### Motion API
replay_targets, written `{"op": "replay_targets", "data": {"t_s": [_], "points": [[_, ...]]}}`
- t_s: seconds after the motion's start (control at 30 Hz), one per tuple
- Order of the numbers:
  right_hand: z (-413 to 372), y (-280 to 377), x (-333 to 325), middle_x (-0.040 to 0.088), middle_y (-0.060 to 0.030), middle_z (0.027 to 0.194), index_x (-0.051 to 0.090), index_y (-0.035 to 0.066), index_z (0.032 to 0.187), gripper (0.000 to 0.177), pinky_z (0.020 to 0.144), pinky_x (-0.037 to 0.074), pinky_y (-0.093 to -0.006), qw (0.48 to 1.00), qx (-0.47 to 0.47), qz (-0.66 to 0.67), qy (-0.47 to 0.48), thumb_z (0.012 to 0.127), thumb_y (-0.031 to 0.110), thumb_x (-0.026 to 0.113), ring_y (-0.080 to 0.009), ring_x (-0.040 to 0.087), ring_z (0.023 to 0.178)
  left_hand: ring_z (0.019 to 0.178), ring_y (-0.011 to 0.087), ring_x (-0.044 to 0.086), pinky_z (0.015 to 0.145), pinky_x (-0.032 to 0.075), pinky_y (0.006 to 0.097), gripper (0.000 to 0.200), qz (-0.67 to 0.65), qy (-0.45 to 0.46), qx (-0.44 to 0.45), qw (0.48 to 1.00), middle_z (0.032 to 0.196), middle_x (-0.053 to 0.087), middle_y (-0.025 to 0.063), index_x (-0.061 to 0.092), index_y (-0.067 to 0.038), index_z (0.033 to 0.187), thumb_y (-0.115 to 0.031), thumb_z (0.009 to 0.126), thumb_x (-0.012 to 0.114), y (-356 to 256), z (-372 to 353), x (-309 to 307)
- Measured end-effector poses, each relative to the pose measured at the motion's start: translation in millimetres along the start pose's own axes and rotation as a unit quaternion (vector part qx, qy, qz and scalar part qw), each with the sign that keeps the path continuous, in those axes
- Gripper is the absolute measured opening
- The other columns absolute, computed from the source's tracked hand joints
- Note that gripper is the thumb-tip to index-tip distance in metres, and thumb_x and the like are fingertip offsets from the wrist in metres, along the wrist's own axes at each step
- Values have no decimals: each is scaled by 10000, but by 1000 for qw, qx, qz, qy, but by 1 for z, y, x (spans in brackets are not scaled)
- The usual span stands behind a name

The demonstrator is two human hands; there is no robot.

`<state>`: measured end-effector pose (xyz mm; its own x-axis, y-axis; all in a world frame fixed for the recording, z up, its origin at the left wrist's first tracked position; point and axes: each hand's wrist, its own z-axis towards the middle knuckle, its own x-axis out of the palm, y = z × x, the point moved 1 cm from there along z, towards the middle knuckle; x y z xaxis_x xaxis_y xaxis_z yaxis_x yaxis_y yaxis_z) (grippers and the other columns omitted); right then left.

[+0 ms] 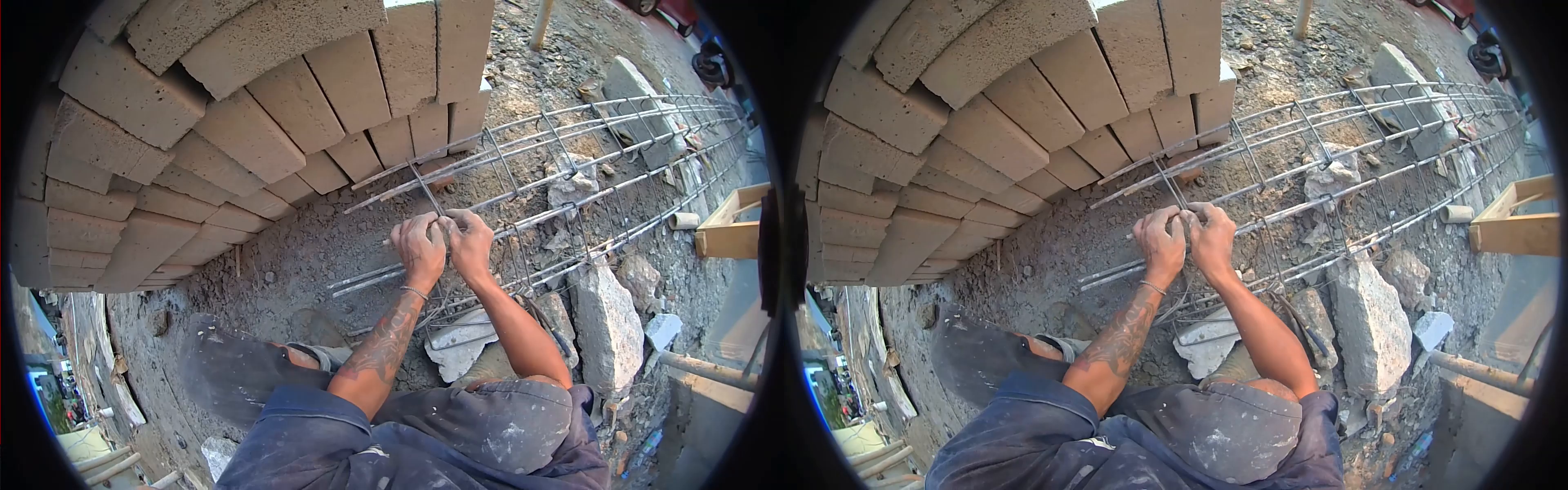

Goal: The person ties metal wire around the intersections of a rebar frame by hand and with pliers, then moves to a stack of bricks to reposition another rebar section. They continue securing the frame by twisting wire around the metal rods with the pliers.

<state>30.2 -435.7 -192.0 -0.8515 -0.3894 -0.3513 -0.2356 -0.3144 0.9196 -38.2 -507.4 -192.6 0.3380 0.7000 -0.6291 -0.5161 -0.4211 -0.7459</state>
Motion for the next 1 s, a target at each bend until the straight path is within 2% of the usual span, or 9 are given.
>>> {"op": "replay_targets", "data": {"t_s": [0.03, 0.2, 0.47, 0.67, 0.77, 0.83, 0.87, 0.93, 1.0], "points": [[-1, 0, -1, 647, -149, 782, 646, -21, 888, 160, 621, 479, -285, 1000, 7, 7, -2, 768, 82, 671, -169, 625, 686, 887, 245, 567, 888, 325, 376, 157, 14, -35, 46, 998, 897, 647, 82, 637, -65, 897, -148, 792, 554, 0, -3, 2], [-3, 6, -6, 630, -162, 785, 613, -15, 935, 194, 666, 478, -326, 997, 55, 43, 15, 769, 74, 657, -231, 622, 719, 911, 241, 558, 910, 311, 374, 159, -7, -28, 19, 999, 912, 649, 78, 644, -68, 895, -152, 789, 560, -1, -2, 1], [-19, -7, -5, 615, -125, 894, 480, -11, 993, 259, 631, 485, -255, 995, 78, 57, -9, 796, 46, 639, -138, 592, 743, 753, 225, 642, 771, 456, 324, 210, -66, 98, -154, 981, 801, 668, 87, 646, -55, 872, -188, 710, 653, 9, 15, 5], [-13, -4, -8, 622, -144, 859, 494, -24, 992, 248, 680, 498, -299, 991, 132, 10, 6, 796, 46, 630, -182, 626, 748, 767, 218, 634, 782, 447, 324, 180, -60, 60, -91, 992, 795, 661, 76, 621, -48, 844, -187, 731, 636, 9, 10, 2], [-12, 8, -16, 635, -123, 810, 539, -26, 973, 226, 532, 460, -240, 974, 199, 108, 15, 806, 85, 642, -114, 578, 661, 781, 213, 630, 772, 449, 325, 163, -77, 41, -77, 993, 802, 657, 72, 620, -52, 838, -188, 747, 629, 11, 11, 5], [-9, 13, -24, 634, -107, 739, 608, -19, 929, 180, 551, 464, -264, 949, 292, 22, 116, 831, 131, 618, -133, 586, 650, 791, 219, 611, 807, 385, 336, 171, -98, 52, -95, 989, 805, 654, 62, 616, -78, 843, -221, 751, 627, 10, 14, 3], [-8, 8, -23, 634, -107, 739, 608, -19, 929, 180, 551, 464, -264, 949, 291, 22, 116, 831, 131, 618, -133, 586, 650, 801, 224, 591, 841, 322, 347, 178, -118, 64, -114, 984, 807, 650, 52, 612, -103, 849, -253, 754, 626, 9, 14, 2], [-5, -8, -17, 662, -165, 781, 642, -18, 893, 186, 670, 491, -373, 983, 143, -97, 57, 839, 153, 594, -283, 638, 709, 807, 227, 592, 844, 319, 346, 191, -95, 49, -94, 990, 810, 650, 53, 613, -104, 846, -268, 750, 636, 6, 14, 0], [-2, -18, -10, 672, -154, 806, 639, 6, 957, 207, 651, 501, -364, 983, 138, -109, 53, 843, 175, 601, -272, 653, 686, 814, 230, 592, 847, 317, 344, 205, -74, 32, -73, 994, 813, 649, 54, 614, -105, 842, -283, 745, 647, 3, 15, 0]]}}
